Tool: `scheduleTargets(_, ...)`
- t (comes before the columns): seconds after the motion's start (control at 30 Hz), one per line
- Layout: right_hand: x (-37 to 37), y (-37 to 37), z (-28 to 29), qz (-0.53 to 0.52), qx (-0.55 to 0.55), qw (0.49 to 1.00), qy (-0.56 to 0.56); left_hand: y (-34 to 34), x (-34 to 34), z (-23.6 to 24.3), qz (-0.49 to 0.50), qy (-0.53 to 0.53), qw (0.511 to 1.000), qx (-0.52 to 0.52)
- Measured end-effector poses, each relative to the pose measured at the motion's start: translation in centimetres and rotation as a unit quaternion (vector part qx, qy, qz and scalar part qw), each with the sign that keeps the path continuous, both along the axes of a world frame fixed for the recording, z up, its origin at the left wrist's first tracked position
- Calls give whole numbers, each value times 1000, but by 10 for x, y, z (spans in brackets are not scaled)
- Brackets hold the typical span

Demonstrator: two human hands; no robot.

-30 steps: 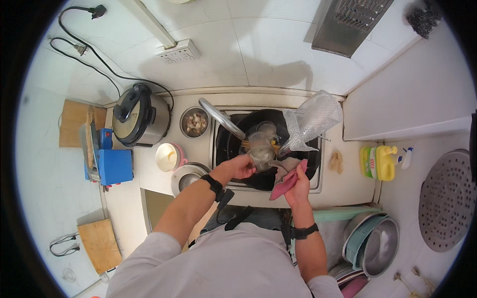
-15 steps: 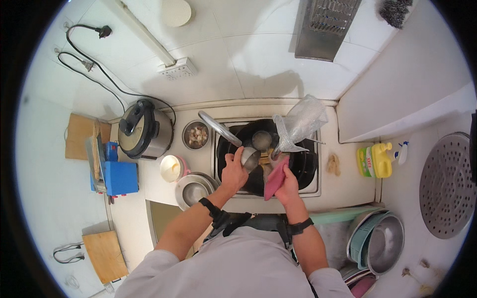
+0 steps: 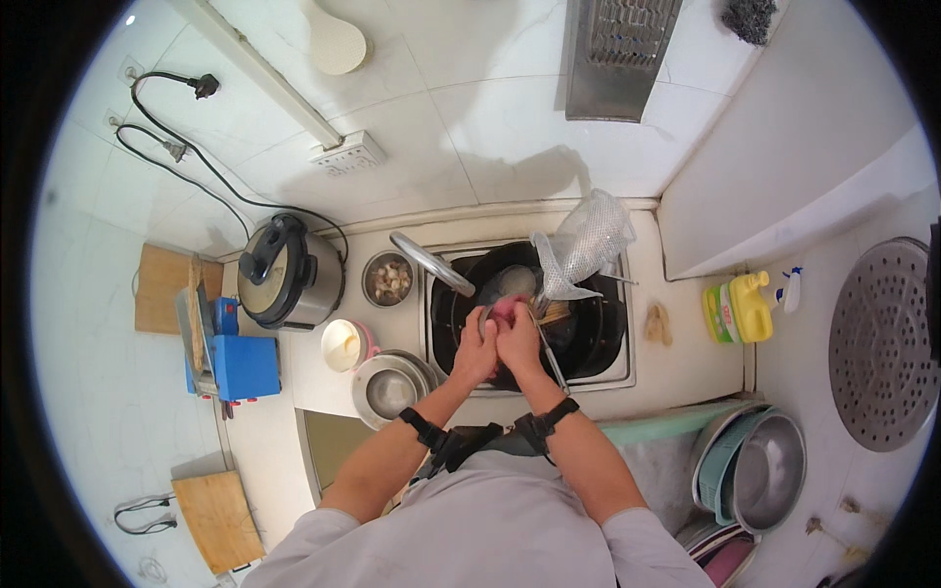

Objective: The person washes several kitchen items in a sink using a pink sponge and running water. They scrub and rinse a metal bowl, a white bowl, a small metal pot, and a pink mug, then place each item aside after cleaning.

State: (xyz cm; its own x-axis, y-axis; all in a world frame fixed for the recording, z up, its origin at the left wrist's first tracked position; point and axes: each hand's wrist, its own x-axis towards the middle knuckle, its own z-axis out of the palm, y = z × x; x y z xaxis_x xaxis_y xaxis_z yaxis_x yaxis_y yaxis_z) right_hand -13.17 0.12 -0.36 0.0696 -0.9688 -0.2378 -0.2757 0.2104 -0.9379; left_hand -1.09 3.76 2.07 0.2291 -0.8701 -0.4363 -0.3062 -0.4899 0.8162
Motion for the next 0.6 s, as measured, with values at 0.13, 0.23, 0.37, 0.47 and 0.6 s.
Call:
scheduleTargets(0.13, -18, -7, 12, 242, -48, 969, 16, -1, 3, 0, 26, -14, 1000, 2)
scheduleTargets(0.23, -19, -10, 18, 295, -118, 903, 289, -3, 1, 1, 12, 30, 999, 39)
scheduleTargets(0.37, -11, -12, 18, 132, -209, 968, 39, -6, -1, 0, 42, 82, 995, 34)
scheduleTargets(0.47, -15, -15, 17, 306, -24, 952, -3, -4, 1, 0, 25, 100, 994, 23)
scheduleTargets(0.6, -27, -21, 16, 424, -139, 828, 339, 0, -2, -2, 30, 114, 992, 53)
